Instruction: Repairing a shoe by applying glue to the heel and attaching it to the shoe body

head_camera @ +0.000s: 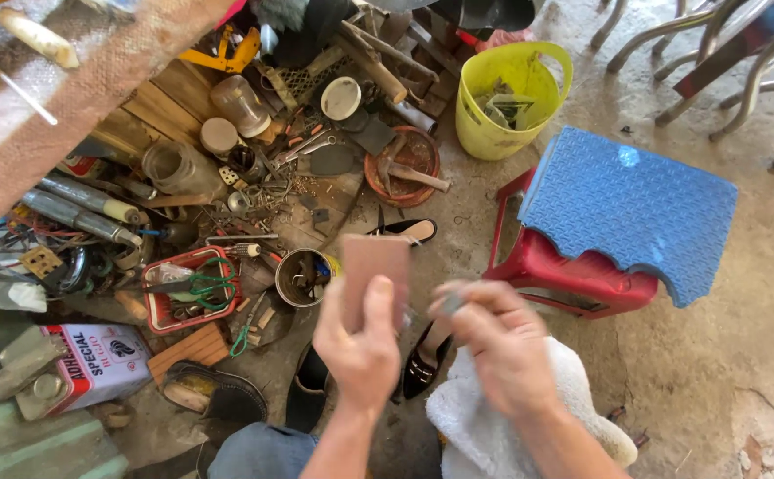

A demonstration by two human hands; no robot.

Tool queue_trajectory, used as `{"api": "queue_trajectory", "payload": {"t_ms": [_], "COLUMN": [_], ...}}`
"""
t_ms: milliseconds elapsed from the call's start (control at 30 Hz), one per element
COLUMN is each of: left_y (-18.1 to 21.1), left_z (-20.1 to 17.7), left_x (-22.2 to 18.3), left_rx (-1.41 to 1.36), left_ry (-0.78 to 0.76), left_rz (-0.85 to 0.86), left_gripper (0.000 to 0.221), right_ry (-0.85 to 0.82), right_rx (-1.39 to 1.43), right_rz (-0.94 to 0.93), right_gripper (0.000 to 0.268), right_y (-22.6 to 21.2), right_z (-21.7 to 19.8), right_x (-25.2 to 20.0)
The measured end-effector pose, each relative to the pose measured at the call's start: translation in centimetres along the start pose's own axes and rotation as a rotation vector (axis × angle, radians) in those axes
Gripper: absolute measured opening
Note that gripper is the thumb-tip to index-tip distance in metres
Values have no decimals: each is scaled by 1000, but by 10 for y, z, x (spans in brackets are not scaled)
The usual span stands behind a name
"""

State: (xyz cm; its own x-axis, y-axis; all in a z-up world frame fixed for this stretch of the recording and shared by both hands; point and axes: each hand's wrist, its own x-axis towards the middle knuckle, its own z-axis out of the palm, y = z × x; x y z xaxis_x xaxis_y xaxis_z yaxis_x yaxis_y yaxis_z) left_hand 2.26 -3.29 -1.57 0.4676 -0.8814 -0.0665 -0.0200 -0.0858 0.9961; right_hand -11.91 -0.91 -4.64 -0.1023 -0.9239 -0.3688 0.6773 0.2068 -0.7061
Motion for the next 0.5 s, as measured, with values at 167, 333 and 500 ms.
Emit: {"api": "queue_trajectory", "payload": {"t_ms": [167,333,500], "left_y": [-78,-207,-133], "left_z": [-8,16,39], "left_x": [40,47,94], "left_rx": [-18,296,180], "left_ry": [-127,-251,-380], "left_rz": [-239,-601,-541], "left_gripper": [29,36,49], "right_ry": [157,159,138], "right_rx": [177,35,-5], "right_rz": [-88,53,78], "right_gripper": [29,46,44], "right_y": [-23,-18,-16], "right_z": [-4,-1,1], "right_x": [7,6,11]}}
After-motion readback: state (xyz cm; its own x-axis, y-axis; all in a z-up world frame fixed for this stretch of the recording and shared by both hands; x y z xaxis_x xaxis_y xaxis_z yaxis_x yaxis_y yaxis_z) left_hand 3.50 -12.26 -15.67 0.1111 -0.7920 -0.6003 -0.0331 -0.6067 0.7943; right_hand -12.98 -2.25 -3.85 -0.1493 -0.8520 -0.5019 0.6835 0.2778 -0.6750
